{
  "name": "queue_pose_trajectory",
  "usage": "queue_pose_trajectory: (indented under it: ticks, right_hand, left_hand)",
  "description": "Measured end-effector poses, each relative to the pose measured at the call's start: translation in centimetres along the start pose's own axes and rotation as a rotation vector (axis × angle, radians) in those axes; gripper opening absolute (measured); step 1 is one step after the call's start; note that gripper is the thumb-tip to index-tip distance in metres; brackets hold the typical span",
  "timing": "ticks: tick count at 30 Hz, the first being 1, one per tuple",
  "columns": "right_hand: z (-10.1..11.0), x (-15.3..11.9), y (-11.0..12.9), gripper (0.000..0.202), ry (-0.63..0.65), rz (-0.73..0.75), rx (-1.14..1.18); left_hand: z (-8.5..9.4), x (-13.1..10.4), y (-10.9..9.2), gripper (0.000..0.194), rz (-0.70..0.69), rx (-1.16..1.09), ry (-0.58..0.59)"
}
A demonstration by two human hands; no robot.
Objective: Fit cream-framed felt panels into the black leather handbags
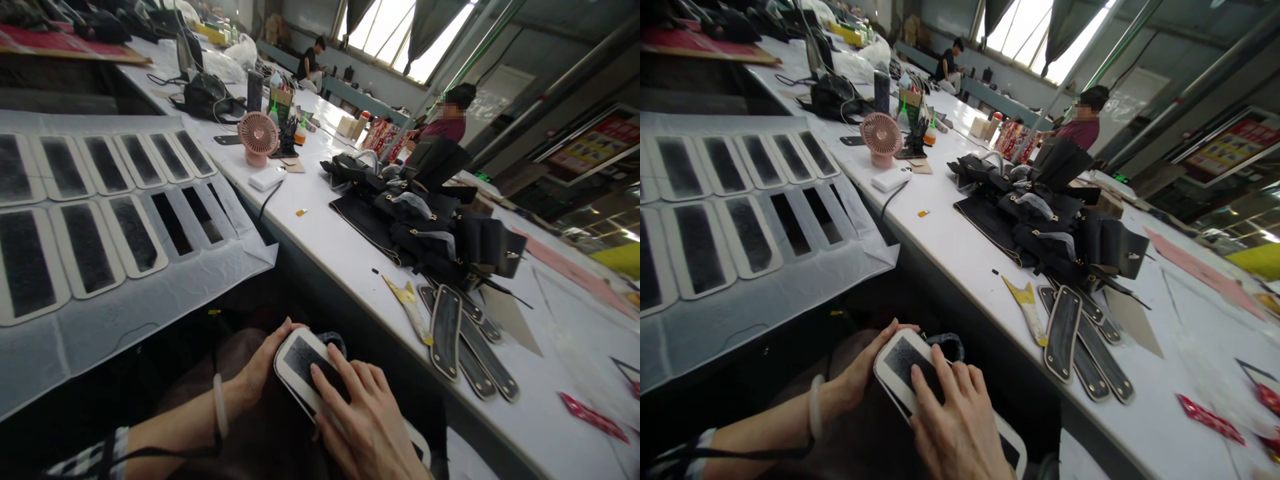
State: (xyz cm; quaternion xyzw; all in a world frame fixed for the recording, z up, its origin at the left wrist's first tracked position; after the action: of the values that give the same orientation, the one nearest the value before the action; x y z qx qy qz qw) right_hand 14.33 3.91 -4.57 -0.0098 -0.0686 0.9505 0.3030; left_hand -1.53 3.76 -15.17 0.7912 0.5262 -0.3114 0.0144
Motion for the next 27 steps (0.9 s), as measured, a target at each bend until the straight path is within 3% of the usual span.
queue_pose_trajectory:
  ticks: [10,19,22,27]
  right_hand:
    - [0.5,0.1,-0.4,0.05,0.052,0.073,0.032]
    - [-2.1,-1.7,0.2,0.044,-0.163,0.175,-0.125]
    - [-2.2,-1.6,-0.1,0.046,-0.139,0.136,-0.063]
    - [-0.1,0.8,-0.2,0.035,-0.144,0.005,0.192]
  left_hand:
    - [-0.1,-0.3,-0.1,0.048,-0.004,0.06,-0.053]
    - [-0.3,0.0,-0.1,0.044,-0.044,0.054,-0.038]
    - [-0.1,0.2,0.1,0.044,-0.049,0.055,-0.034]
    - [0.2,0.5,0.1,0.044,-0.047,0.086,-0.029]
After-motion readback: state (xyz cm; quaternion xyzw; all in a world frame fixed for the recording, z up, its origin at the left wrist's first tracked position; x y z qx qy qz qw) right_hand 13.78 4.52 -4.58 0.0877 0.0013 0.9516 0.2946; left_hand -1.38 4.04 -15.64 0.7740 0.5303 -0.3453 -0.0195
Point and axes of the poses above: each hand's wrist, its own x-axis towards the middle knuckle, its own z-axis out of the back of the hand, y = z × x, the point moved 3 cm from there along x, towards the middle knuckle, and after that the axes turned 8 degrees about -x, right-handed, at the moved point
